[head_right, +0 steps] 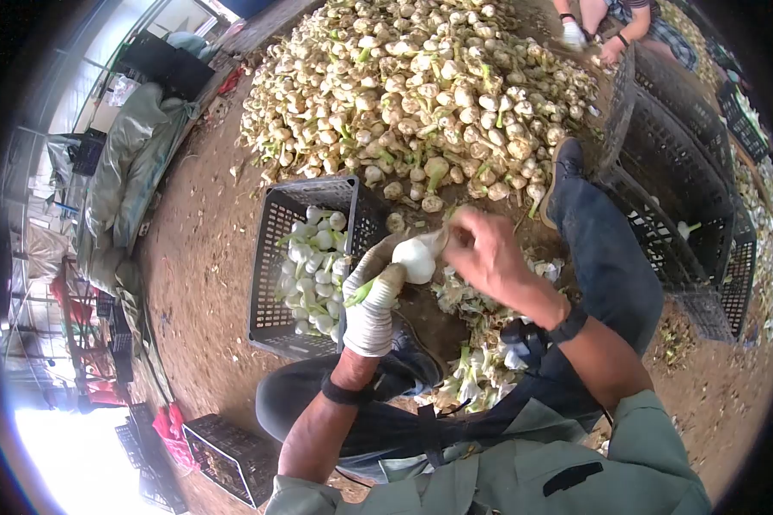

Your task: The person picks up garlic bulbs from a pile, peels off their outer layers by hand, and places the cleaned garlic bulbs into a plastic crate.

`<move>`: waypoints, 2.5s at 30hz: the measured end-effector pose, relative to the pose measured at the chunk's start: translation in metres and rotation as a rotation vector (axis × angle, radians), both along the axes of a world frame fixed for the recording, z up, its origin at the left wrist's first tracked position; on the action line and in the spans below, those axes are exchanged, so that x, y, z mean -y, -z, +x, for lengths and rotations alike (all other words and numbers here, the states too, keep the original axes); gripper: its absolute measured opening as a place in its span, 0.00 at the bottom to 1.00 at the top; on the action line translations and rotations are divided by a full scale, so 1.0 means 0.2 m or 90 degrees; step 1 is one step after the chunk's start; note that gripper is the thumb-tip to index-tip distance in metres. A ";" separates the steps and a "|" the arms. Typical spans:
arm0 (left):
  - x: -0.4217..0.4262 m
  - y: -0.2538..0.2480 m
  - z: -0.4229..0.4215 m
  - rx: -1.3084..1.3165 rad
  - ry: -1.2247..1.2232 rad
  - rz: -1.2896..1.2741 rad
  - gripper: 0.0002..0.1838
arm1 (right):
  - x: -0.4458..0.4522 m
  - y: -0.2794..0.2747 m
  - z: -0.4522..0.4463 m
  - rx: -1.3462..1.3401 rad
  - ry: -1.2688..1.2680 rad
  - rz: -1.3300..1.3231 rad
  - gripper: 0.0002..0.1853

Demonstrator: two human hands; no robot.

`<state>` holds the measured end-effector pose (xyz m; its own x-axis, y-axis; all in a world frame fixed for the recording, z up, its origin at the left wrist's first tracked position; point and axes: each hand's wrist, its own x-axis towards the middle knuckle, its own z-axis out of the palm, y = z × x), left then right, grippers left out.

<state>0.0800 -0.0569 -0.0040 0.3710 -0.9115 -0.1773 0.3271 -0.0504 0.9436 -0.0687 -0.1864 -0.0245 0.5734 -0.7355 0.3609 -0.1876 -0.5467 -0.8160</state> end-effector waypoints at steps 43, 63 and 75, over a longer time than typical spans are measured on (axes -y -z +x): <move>-0.11 -0.14 0.17 -0.329 -0.212 0.136 0.41 | 0.46 1.39 0.62 -0.465 -0.069 0.111 0.25; -0.01 -0.06 -0.07 -0.109 -0.057 -0.044 0.28 | -0.14 -0.19 -0.01 0.062 -0.088 0.144 0.24; 0.06 0.04 -0.13 0.558 -0.170 0.042 0.33 | -0.05 -0.04 0.08 0.067 -0.027 0.248 0.07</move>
<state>0.0541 -0.0689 -0.0111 0.5933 -0.7747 0.2187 -0.4961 -0.1379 0.8572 -0.0519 -0.1767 -0.0163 0.5803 -0.8057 0.1189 -0.0755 -0.1986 -0.9772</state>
